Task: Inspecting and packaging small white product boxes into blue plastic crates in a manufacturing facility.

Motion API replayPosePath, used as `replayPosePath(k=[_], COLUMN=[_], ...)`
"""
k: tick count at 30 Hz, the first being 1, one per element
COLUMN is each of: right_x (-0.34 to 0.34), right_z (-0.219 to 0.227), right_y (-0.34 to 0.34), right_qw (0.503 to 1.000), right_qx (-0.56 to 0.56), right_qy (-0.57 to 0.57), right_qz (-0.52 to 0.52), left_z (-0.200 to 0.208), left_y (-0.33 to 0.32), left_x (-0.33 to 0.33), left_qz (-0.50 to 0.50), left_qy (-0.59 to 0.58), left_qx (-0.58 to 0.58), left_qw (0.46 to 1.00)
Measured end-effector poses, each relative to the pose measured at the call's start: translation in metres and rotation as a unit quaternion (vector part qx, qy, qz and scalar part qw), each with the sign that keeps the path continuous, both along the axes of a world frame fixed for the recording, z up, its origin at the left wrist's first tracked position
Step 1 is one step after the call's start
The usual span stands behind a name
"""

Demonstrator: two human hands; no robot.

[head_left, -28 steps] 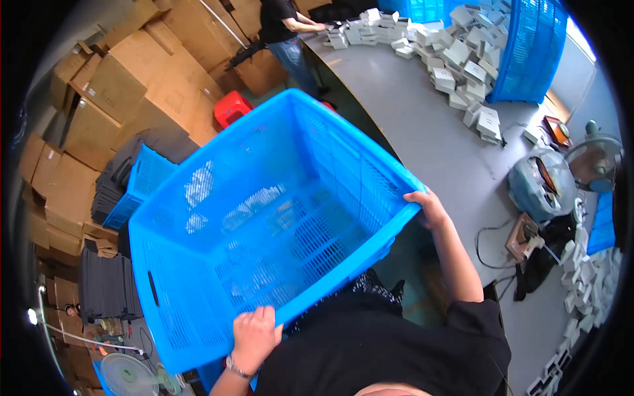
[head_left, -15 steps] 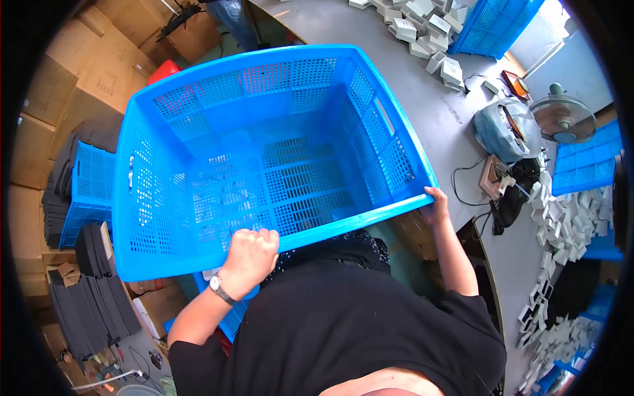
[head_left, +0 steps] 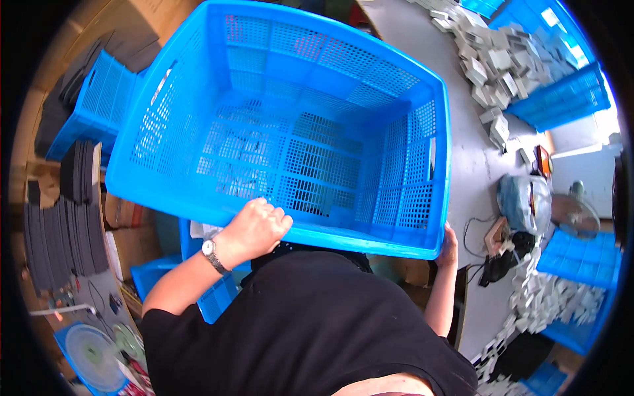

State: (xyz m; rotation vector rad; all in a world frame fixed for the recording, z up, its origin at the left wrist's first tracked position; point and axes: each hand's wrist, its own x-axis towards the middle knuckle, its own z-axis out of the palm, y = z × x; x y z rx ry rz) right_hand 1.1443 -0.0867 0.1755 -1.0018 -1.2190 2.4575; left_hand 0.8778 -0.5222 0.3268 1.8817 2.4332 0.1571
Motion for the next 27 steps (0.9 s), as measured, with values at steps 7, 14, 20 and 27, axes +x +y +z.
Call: replayPosePath(k=[7, 14, 20, 27], right_x=[-0.045, -0.042, -0.033, 0.023], right_z=[0.009, 0.004, -0.004, -0.028], right_y=[0.023, 0.0, -0.03, -0.135], right_qw=[0.973, 0.972, 0.979, 0.987], right_qx=[0.172, 0.187, 0.164, 0.114], right_qy=[-0.084, -0.1, -0.098, -0.111], right_qz=[0.13, 0.098, 0.068, -0.026], left_z=[-0.009, 0.0, -0.004, 0.0], left_y=[0.002, -0.002, -0.019, -0.052], left_x=[-0.01, -0.034, -0.036, -0.068], left_qz=[0.008, -0.001, -0.006, -0.113], left_qy=[0.028, 0.063, 0.007, -0.052], left_qx=[0.022, 0.003, -0.032, -0.068], left_qw=[0.999, 0.998, 0.999, 0.99])
